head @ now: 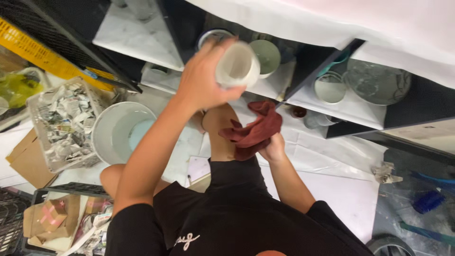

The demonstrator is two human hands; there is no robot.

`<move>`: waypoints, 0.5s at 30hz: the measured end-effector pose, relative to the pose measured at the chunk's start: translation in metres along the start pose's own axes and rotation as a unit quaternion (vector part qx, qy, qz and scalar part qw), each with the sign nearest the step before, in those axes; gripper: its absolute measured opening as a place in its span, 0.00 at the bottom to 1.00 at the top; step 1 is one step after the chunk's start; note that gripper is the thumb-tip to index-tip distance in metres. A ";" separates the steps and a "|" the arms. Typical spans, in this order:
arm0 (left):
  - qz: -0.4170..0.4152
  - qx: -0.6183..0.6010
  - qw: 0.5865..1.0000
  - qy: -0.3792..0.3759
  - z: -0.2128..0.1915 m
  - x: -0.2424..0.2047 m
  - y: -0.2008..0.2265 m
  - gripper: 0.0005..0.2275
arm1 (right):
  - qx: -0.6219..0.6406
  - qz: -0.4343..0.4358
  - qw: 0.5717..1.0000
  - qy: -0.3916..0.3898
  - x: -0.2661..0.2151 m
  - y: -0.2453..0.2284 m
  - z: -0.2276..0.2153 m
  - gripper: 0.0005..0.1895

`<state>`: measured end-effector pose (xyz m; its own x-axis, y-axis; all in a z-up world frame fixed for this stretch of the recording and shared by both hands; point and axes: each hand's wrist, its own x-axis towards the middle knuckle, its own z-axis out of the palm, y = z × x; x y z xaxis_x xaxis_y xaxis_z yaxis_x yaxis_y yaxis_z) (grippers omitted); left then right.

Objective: The person sits on the floor and wipes multiple glass cups and a white mug with a red cloth. They pick up each item from a nearby shelf, wipe it thoroughly, and place it back on the shelf.

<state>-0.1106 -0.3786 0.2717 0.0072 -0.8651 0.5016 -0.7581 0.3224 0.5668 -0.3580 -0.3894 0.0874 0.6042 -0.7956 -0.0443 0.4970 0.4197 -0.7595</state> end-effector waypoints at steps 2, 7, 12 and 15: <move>-0.011 0.034 0.999 -0.006 0.026 0.030 -0.008 0.38 | -0.011 0.020 0.998 -0.058 -0.001 -0.011 0.013 0.29; -0.041 0.143 0.989 -0.006 0.086 0.068 -0.029 0.34 | -0.558 -0.354 0.739 0.131 0.009 0.002 0.070 0.40; -0.073 0.172 0.982 -0.040 0.119 0.073 -0.039 0.32 | -0.348 -0.302 0.883 0.092 0.000 -0.009 0.066 0.37; -0.057 0.185 0.981 -0.017 0.128 0.075 -0.039 0.30 | 0.066 0.038 0.997 -0.032 -0.006 -0.022 0.037 0.33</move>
<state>-0.1636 -0.5054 0.2038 0.0881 -0.9016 0.4234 -0.9384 0.0674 0.3388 -0.3496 -0.3772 0.1288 0.6793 -0.7318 -0.0546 0.5233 0.5352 -0.6631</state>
